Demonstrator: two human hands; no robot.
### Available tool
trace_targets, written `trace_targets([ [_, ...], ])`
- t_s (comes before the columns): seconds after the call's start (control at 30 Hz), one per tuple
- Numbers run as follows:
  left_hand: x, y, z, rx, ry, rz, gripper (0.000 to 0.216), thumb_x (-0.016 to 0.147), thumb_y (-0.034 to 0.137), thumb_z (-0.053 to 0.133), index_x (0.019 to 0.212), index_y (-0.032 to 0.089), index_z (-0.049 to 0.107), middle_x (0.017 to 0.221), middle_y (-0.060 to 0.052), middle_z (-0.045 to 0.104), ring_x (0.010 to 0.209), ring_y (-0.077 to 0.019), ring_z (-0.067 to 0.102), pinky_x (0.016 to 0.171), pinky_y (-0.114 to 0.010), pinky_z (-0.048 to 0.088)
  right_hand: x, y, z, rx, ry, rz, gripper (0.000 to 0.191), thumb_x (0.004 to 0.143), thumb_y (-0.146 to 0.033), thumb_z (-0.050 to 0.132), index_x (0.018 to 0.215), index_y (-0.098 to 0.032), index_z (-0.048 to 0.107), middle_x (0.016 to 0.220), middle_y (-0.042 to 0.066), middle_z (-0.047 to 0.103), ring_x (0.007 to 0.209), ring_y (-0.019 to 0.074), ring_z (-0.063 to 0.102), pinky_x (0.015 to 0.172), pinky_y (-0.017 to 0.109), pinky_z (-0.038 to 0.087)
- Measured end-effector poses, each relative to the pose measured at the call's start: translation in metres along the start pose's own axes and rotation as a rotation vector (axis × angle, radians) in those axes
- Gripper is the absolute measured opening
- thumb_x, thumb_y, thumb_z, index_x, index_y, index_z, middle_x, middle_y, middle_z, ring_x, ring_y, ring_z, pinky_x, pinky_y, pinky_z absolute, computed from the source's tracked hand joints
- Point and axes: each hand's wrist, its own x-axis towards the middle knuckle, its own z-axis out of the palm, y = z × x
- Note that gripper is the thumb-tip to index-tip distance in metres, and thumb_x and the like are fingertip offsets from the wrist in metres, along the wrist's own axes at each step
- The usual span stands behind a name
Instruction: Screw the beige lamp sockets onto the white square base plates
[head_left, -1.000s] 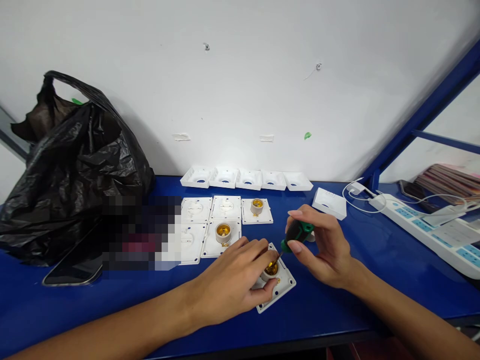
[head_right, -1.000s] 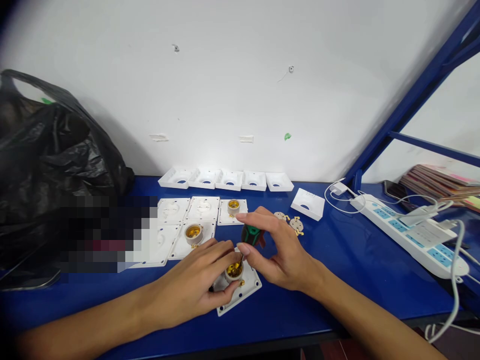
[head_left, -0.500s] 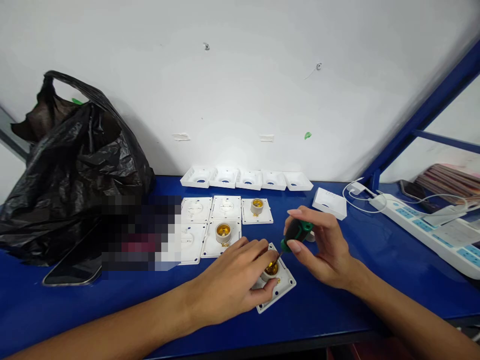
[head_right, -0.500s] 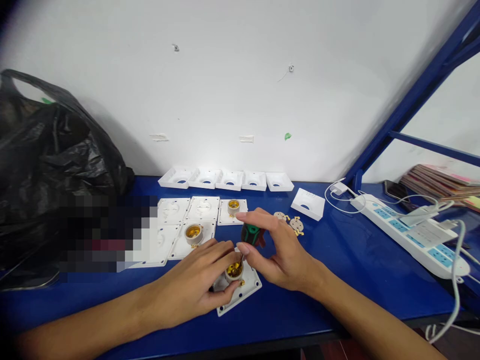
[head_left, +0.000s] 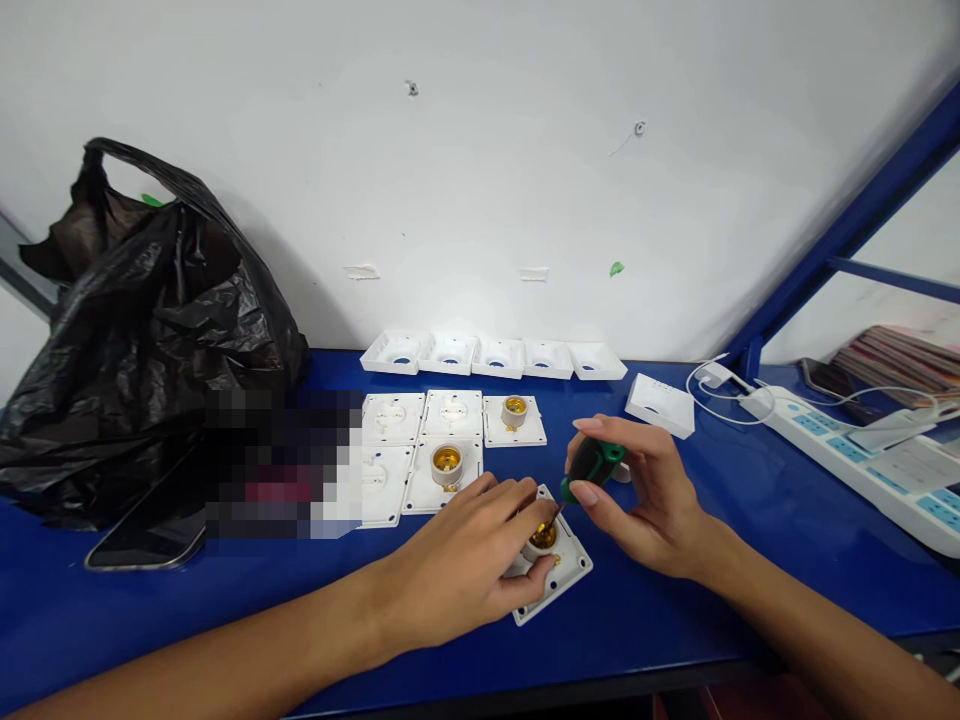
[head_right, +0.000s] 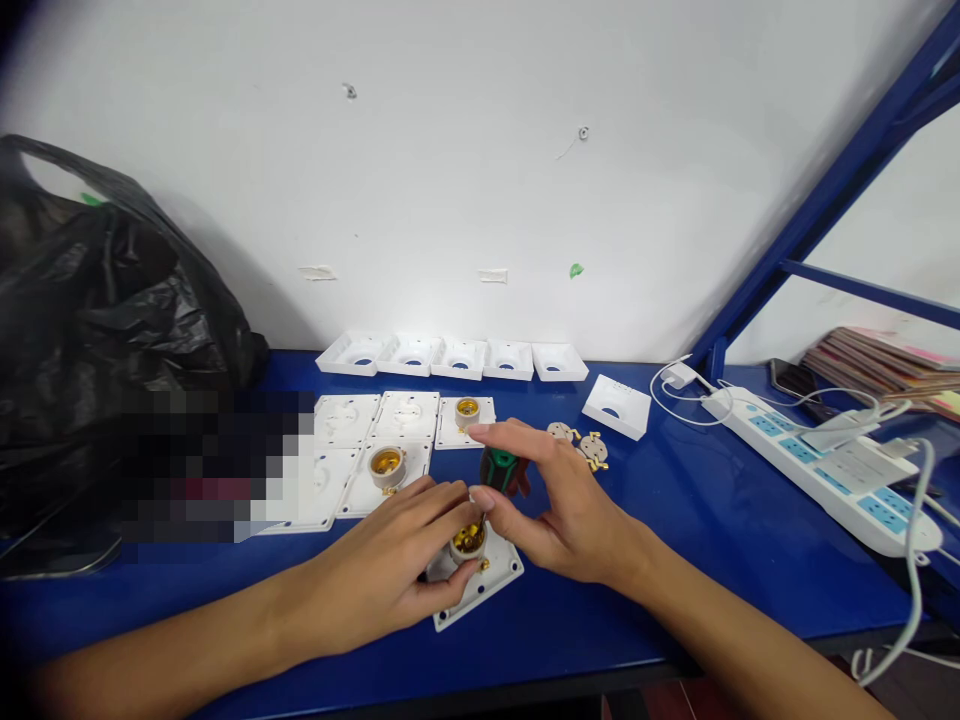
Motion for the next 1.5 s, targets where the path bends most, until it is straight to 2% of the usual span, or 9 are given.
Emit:
trace_targets([
  [0.17,0.0007,-0.0003,-0.0005,0.002,-0.004,-0.002,0.021,0.101,0.025,0.066,0.119,0.020,0.057,0.110,-0.006,0.069,0.095,-0.0263,0.068,0.088,-0.042,0.053,0.0000,-0.0002,0.0000,-0.002,-0.004,0.004,0.064,0.097,-0.012,0.068,0.153,-0.031,0.045,0.103,0.001,0.069,0.081,0.0180,0.070,0.071,0.036,0.059],
  [0.33,0.0006,-0.0001,-0.0003,0.001,-0.020,-0.006,0.027,0.100,0.024,0.067,0.125,0.017,0.058,0.112,-0.007,0.069,0.096,-0.0268,0.068,0.091,-0.045,0.054,-0.0011,0.0003,-0.0001,-0.020,-0.005,0.026,0.067,0.096,-0.012,0.069,0.155,-0.032,0.043,0.118,0.004,0.070,0.088,0.0181,0.072,0.073,0.035,0.060],
  [0.6,0.0013,-0.0004,-0.0006,0.001,-0.032,-0.011,0.029,0.102,0.026,0.065,0.128,0.017,0.058,0.114,-0.008,0.069,0.097,-0.0274,0.068,0.093,-0.046,0.054,-0.0006,-0.0001,0.0001,-0.028,-0.015,0.034,0.068,0.096,-0.012,0.069,0.155,-0.032,0.042,0.122,0.004,0.070,0.094,0.0178,0.072,0.075,0.034,0.061],
  [0.87,0.0015,-0.0001,-0.0009,0.010,-0.033,-0.014,0.026,0.103,0.027,0.062,0.127,0.018,0.057,0.116,-0.009,0.069,0.099,-0.0281,0.068,0.095,-0.046,0.054,0.0022,-0.0018,-0.0003,-0.026,-0.027,0.028,0.068,0.096,-0.013,0.069,0.155,-0.030,0.041,0.124,0.005,0.070,0.088,0.0162,0.072,0.075,0.033,0.061],
  [1.07,0.0013,0.0007,-0.0020,-0.012,-0.038,-0.019,0.020,0.105,0.028,0.057,0.124,0.019,0.057,0.116,-0.009,0.069,0.099,-0.0272,0.069,0.097,-0.047,0.053,0.0032,-0.0023,-0.0009,-0.026,-0.034,0.027,0.068,0.097,-0.013,0.069,0.156,-0.030,0.041,0.121,0.005,0.069,0.089,0.0172,0.072,0.071,0.033,0.060],
  [1.17,0.0007,0.0011,-0.0029,-0.001,-0.039,-0.017,0.022,0.105,0.028,0.059,0.124,0.019,0.056,0.115,-0.009,0.069,0.098,-0.0275,0.068,0.098,-0.048,0.053,0.0035,-0.0032,-0.0013,-0.023,-0.038,0.031,0.067,0.097,-0.013,0.068,0.156,-0.031,0.041,0.117,0.004,0.069,0.083,0.0168,0.071,0.070,0.034,0.060],
  [1.5,0.0030,0.0024,-0.0054,0.029,-0.064,-0.009,0.017,0.103,0.027,0.063,0.118,0.019,0.057,0.113,-0.009,0.068,0.094,-0.0272,0.066,0.090,-0.044,0.054,0.0032,-0.0042,-0.0012,-0.013,-0.047,0.035,0.068,0.097,-0.012,0.069,0.156,-0.030,0.041,0.113,0.003,0.069,0.082,0.0163,0.070,0.070,0.033,0.059],
])
